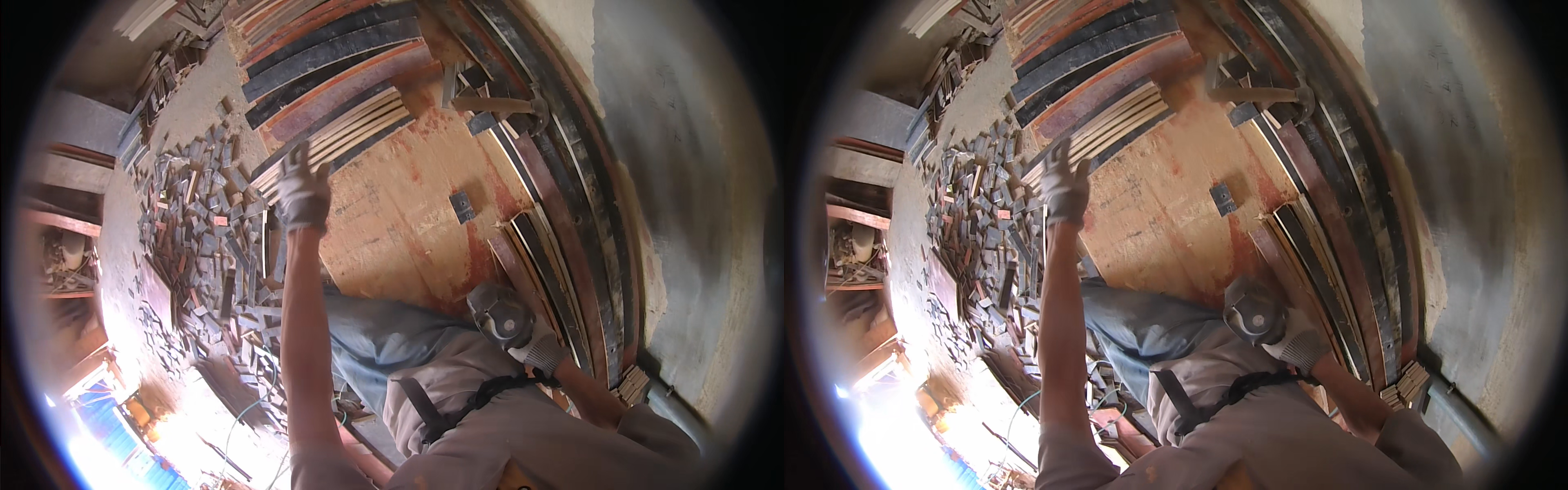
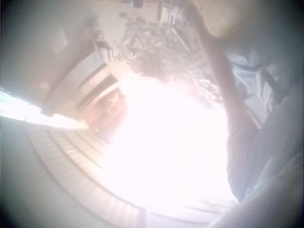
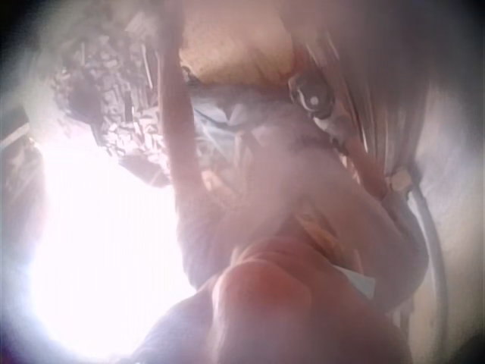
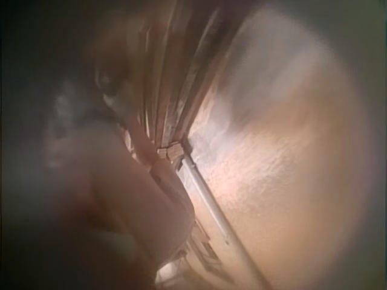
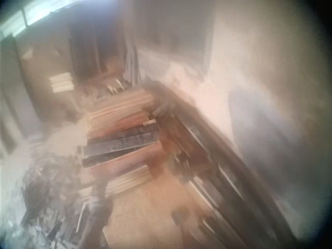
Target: The person uses a nail gun to secure wooden planks to a workbench, repeatedly positioning and fastening each piece. The person also gathers and stacks cut wood pieces on the floor.
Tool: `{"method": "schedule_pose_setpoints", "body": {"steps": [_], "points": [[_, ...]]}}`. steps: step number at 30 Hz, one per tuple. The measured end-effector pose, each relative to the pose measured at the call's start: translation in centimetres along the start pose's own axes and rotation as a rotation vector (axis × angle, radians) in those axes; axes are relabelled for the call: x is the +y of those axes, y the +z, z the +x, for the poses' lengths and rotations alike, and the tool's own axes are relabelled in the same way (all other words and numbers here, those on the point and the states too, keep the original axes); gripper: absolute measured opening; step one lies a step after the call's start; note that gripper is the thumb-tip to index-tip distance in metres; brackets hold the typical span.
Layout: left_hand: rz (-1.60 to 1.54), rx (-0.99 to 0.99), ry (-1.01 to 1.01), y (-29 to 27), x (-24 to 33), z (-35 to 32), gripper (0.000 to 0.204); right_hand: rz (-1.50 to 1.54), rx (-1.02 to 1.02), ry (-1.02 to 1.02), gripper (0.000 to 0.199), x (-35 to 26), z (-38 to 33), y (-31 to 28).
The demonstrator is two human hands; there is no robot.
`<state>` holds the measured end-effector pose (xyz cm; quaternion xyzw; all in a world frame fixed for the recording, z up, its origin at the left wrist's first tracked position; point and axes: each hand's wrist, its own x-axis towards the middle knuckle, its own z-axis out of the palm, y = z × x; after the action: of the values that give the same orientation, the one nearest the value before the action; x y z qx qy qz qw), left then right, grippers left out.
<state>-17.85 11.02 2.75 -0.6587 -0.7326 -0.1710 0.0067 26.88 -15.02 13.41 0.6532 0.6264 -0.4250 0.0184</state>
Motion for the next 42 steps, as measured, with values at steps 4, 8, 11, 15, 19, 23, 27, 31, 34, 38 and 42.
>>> {"method": "schedule_pose_setpoints", "body": {"steps": [4, 8, 11, 15, 19, 23, 27, 31, 34, 38, 42], "points": [[-0.238, -0.008, -0.036, 3.0, 2.6, 6.5, 0.047, 0.062, 0.046, -0.026, 0.052, 1.3, -0.4, 1.0], [-0.212, -0.097, -0.107, 3.7, 1.5, 9.1, 0.030, 0.086, 0.071, 0.005, 0.055, 1.5, -1.1, 1.6], [-0.218, -0.075, -0.052, 4.4, 0.1, 10.0, 0.021, 0.134, 0.048, 0.081, 0.057, 1.3, -1.2, 1.3], [-0.037, 0.062, 0.007, 3.4, 0.6, 11.4, 0.017, 0.143, 0.030, 0.059, 0.061, 1.1, -1.6, 0.7], [-0.238, 0.385, 0.304, -0.8, 3.7, 9.6, 0.023, 0.210, 0.104, 0.026, 0.065, 0.9, -2.2, 0.7], [-0.604, 0.088, 0.413, -2.0, 7.4, 1.1, 0.035, 0.155, 0.041, -0.056, 0.068, 1.1, -1.5, 0.8], [-0.583, -0.246, 0.251, 1.5, 9.3, -8.0, 0.019, 0.178, -0.077, -0.013, 0.069, 1.1, -0.8, 0.6], [-0.443, -0.261, 0.178, 4.3, 8.8, -12.2, 0.012, 0.186, -0.047, 0.017, 0.068, 1.1, -0.9, 0.4], [-0.390, -0.268, 0.125, 4.3, 8.4, -13.3, 0.012, 0.252, -0.072, 0.042, 0.068, 1.3, -0.9, 0.7], [-0.348, -0.110, 0.144, 3.3, 10.3, -12.8, 0.017, 0.202, -0.059, -0.073, 0.069, 2.0, -0.8, 1.2], [-0.401, -0.039, 0.181, 3.7, 15.7, -9.2, 0.030, 0.166, -0.036, -0.059, 0.073, 2.7, -0.9, 1.5]]}}
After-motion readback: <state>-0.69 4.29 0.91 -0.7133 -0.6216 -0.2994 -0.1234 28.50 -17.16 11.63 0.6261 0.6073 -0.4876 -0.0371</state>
